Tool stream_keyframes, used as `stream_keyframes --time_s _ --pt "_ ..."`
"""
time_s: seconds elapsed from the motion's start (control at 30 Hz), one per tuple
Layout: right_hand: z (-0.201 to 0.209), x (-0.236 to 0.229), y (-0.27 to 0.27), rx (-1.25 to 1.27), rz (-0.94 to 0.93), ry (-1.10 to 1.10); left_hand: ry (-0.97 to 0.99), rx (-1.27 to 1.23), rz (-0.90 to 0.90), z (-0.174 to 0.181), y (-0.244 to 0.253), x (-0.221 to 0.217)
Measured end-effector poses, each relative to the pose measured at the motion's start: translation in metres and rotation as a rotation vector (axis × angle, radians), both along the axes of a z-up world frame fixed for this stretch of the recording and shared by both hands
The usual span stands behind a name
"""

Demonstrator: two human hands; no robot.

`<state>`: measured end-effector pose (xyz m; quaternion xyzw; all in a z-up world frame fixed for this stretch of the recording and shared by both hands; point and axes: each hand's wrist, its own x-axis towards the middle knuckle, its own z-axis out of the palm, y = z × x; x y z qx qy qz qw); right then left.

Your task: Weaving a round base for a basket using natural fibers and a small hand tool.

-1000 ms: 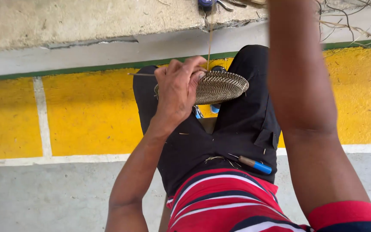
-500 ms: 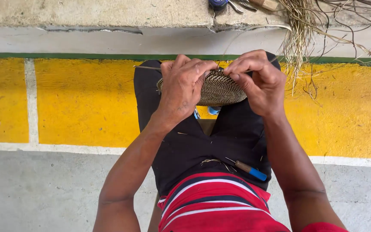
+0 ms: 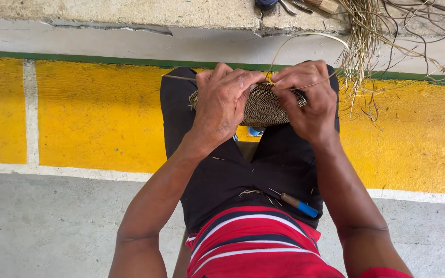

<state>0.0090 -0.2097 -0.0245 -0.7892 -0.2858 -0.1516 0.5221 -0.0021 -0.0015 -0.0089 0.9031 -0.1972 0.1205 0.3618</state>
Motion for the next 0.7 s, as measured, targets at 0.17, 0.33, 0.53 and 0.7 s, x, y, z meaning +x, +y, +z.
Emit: stream_keyframes --time_s 0.17,0.33,0.53,0.7 --pt "0.001 -0.007 0.008 -0.286 -0.097 -0.157 -0.024 -0.011 0.007 0.001 -0.002 -0.003" --pt "0.016 0.005 0.005 -0.289 -0.002 -0.137 -0.052 -0.027 -0.003 -0.004 0.001 -0.009" --pt "0.010 0.052 -0.023 -0.184 0.360 0.376 -0.085 -0.005 0.012 0.007 0.001 -0.023" --pt "0.003 0.070 -0.009 -0.206 0.562 0.650 -0.092 0.024 0.024 0.007 0.004 -0.029"
